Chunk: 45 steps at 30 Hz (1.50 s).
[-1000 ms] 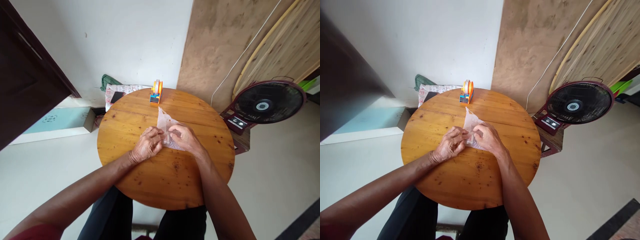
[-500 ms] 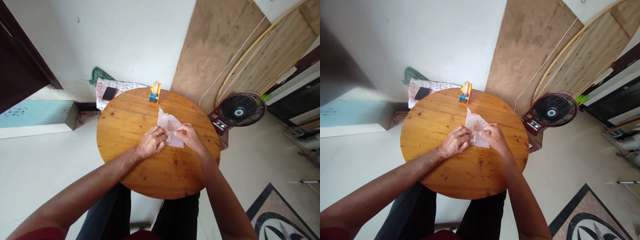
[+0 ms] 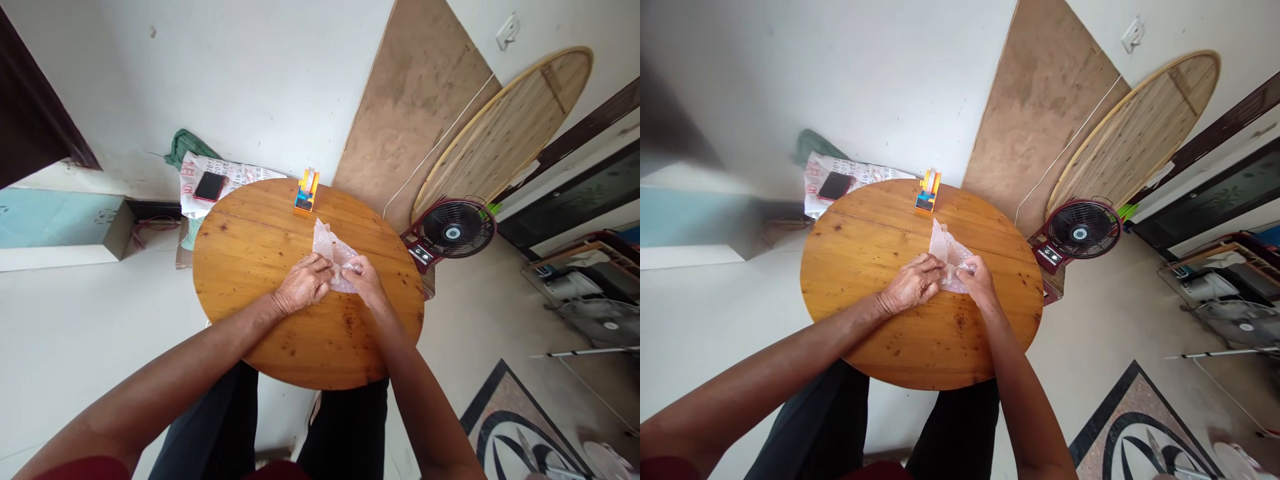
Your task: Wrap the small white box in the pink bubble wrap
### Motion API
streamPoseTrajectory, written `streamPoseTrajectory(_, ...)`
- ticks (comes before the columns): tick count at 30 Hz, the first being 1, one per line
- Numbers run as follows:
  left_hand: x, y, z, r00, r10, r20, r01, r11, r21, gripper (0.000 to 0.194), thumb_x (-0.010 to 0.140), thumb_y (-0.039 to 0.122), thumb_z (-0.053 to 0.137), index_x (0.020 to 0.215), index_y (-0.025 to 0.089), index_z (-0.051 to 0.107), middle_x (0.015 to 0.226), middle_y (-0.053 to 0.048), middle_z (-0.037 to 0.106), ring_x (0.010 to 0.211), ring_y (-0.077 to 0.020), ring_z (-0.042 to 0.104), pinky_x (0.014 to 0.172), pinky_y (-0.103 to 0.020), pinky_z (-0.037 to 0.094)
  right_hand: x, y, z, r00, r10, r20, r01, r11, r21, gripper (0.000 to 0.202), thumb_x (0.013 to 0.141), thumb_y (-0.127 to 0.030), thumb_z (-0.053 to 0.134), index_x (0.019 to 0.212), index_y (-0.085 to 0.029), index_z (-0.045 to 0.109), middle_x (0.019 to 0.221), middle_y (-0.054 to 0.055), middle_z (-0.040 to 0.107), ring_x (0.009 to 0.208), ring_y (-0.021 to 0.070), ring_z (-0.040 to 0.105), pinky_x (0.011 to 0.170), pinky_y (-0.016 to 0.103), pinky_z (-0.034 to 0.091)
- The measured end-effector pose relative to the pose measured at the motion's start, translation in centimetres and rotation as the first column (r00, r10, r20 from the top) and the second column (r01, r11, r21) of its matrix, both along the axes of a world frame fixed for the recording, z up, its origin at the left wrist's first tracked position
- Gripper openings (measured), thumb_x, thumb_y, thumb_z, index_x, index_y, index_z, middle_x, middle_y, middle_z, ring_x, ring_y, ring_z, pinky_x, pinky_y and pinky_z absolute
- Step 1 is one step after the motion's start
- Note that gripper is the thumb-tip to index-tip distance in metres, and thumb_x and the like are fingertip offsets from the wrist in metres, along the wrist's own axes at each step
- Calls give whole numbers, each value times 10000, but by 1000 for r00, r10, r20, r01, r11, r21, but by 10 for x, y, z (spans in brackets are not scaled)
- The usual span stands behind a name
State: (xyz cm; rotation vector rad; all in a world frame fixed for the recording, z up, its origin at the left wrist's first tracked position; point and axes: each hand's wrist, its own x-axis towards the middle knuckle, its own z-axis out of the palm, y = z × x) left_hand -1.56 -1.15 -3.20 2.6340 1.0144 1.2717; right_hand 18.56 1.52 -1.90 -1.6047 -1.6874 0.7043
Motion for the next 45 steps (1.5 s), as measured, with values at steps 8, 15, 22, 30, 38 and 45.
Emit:
streamPoseTrajectory(8,-1,0,1,990,65,-122,-66,998,1,271,858,185,499,1037,195,702,1138,-75,678,1035,-243,509,860,-393,424,-13,-6,4,999,-53,0,53,995,90,582,714,-322,594,1273,-229,463,773,-31,636,629,152,565,601,273,463)
streamPoseTrajectory(15,-1,-1,5,991,51,-126,-55,998,-29,309,857,171,483,1088,176,688,1077,-75,687,958,-238,496,846,-375,436,-32,-6,10,992,-10,-129,20,997,73,662,726,-371,598,1339,-191,429,648,-75,535,530,122,499,499,240,425)
streamPoseTrajectory(22,-1,-1,4,997,46,-59,-49,998,-45,310,806,151,485,1044,181,683,1112,-92,592,957,-224,498,871,-354,460,-38,-4,14,997,42,-59,-39,997,62,708,769,-386,567,1414,-207,337,730,-34,635,542,127,548,487,235,448)
streamPoseTrajectory(30,-2,-3,3,991,28,132,-4,984,-179,208,775,165,507,972,168,575,919,-77,594,885,-220,512,783,-334,472,-42,-20,31,990,83,-116,-90,995,-53,709,856,-339,471,1497,-187,210,888,51,702,570,135,618,505,257,509)
streamPoseTrajectory(38,-3,-4,4,943,90,321,15,950,-311,239,686,122,530,917,184,535,808,-29,557,746,-180,532,656,-281,437,-39,-37,46,975,220,40,-216,972,-91,745,841,-127,423,1530,-210,154,1177,107,682,837,148,690,752,301,557)
streamPoseTrajectory(45,1,1,3,874,115,472,76,927,-367,152,694,112,532,827,180,566,828,-18,585,742,-142,543,665,-250,433,-38,-30,56,942,316,109,-298,942,-155,720,841,-94,402,1522,-216,203,1228,135,658,851,151,697,771,302,549)
